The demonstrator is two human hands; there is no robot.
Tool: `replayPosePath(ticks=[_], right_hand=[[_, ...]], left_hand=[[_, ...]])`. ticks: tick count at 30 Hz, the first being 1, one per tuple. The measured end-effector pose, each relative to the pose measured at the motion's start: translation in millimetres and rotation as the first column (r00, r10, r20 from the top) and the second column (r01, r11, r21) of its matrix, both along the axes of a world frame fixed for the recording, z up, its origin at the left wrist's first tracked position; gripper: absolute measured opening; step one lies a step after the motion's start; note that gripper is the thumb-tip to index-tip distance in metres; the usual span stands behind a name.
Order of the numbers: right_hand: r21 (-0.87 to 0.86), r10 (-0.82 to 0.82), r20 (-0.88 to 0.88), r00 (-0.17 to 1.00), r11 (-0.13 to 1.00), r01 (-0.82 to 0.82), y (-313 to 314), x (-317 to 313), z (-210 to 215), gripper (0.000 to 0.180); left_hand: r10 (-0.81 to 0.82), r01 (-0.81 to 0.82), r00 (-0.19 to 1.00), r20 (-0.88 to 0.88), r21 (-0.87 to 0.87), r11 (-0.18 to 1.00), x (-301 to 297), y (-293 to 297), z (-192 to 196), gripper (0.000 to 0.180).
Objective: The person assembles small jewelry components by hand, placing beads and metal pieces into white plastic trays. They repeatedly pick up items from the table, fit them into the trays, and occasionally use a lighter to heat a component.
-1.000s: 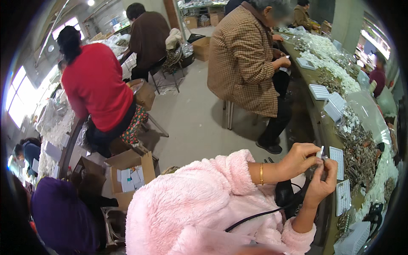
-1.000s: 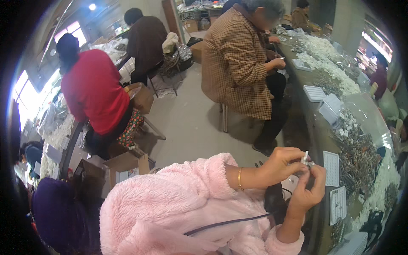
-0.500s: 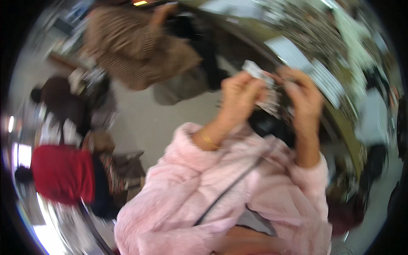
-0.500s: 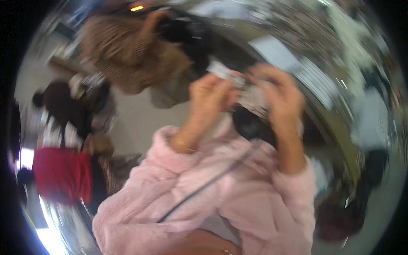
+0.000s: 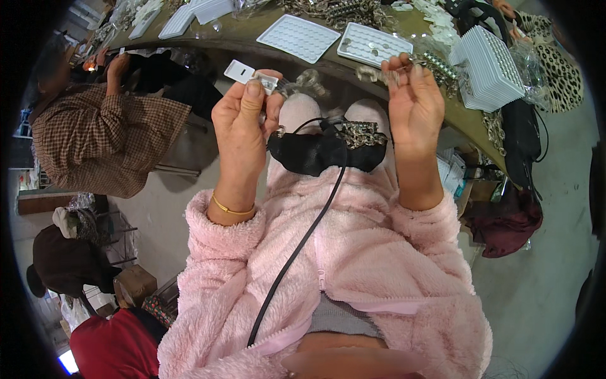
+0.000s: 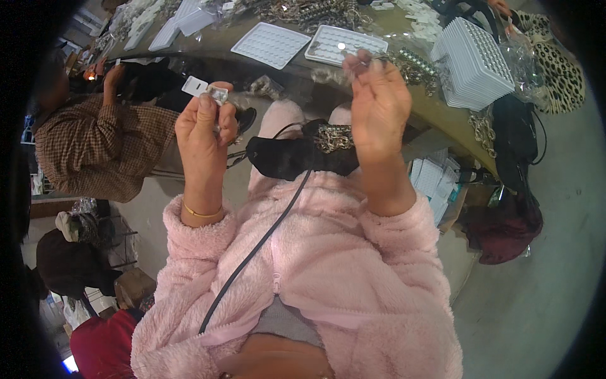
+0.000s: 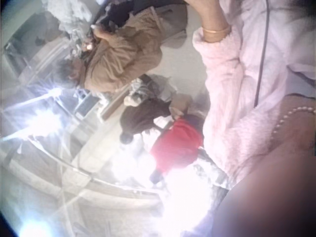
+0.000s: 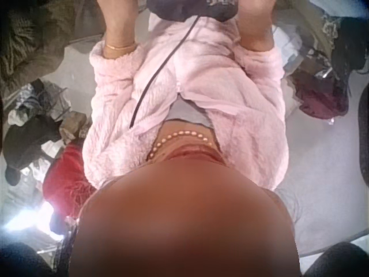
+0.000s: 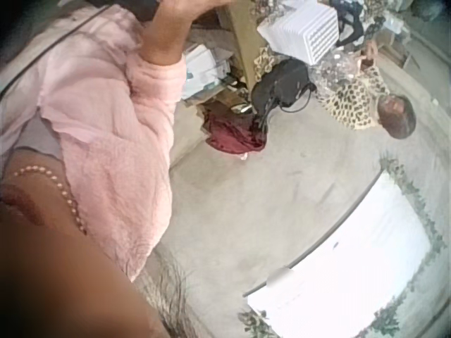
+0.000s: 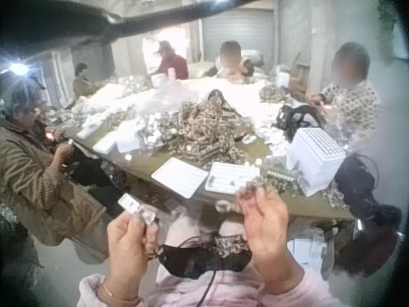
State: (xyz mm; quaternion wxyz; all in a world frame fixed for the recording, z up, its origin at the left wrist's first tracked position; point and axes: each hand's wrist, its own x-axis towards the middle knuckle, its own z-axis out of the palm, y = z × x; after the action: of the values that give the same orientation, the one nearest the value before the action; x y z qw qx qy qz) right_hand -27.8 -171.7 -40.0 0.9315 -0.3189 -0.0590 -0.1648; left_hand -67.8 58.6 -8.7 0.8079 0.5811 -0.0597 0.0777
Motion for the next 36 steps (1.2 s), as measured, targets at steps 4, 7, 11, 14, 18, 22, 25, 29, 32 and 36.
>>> replayPosePath(ticks=[4, 7, 11, 14, 18, 22, 25, 29, 32, 36], right_hand=[[-0.256, -0.203, 0.001, 0.979, 0.947, 0.196, -34.0, 9.3, 1.3, 0.012], [-0.620, -0.387, 0.040, 0.921, 0.713, 0.326, -58.3, 25.2, 4.9, 0.015], [-0.924, -0.522, 0.376, 0.766, -0.150, 0.351, -90.1, 54.2, 4.4, 0.018], [-0.763, -0.456, 0.586, 0.670, -0.589, 0.267, -95.2, 68.9, 5.9, 0.022], [-0.726, -0.437, 0.663, 0.608, -0.575, 0.378, -72.8, 57.5, 29.9, 0.022], [-0.885, 0.017, 0.393, 0.919, 0.278, 0.374, -11.1, 3.7, 42.6, 0.021], [-0.907, 0.253, 0.159, 0.954, 0.420, 0.040, 26.2, -35.3, 41.1, 0.036], [-0.751, 0.180, -0.153, 0.972, 0.618, -0.233, 39.1, -47.7, 43.2, 0.021], [-0.767, 0.129, -0.101, 0.987, 0.621, -0.159, 34.9, -53.7, 45.3, 0.013], [-0.777, 0.111, 0.016, 0.994, 0.627, -0.058, 31.8, -53.9, 41.3, 0.007]], left_hand=[[-0.041, 0.040, 0.999, -0.015, -0.052, 0.998, 5.3, -3.5, -1.9, 0.033], [-0.095, 0.091, 0.994, -0.054, -0.068, 0.994, 6.6, -5.4, -1.3, 0.033], [-0.197, 0.188, 0.978, -0.066, -0.123, 0.974, 5.1, -8.9, 1.1, 0.035], [-0.285, 0.266, 0.956, -0.068, -0.205, 0.942, 3.6, -9.6, 6.3, 0.038], [-0.341, 0.325, 0.938, -0.063, -0.185, 0.928, 0.9, -13.5, 11.6, 0.037], [-0.233, 0.230, 0.970, 0.064, 0.062, 0.971, -2.0, -25.1, 10.3, 0.033], [-0.086, 0.066, 0.990, 0.111, 0.171, 0.983, -6.7, -33.2, 9.2, 0.030], [-0.082, 0.074, 0.995, 0.052, 0.132, 0.989, -13.1, -34.0, 11.9, 0.024], [-0.147, 0.147, 0.989, -0.010, 0.010, 0.989, -12.3, -31.4, 12.5, 0.024], [-0.254, 0.241, 0.963, -0.094, -0.134, 0.961, -11.1, -30.9, 7.3, 0.025]])
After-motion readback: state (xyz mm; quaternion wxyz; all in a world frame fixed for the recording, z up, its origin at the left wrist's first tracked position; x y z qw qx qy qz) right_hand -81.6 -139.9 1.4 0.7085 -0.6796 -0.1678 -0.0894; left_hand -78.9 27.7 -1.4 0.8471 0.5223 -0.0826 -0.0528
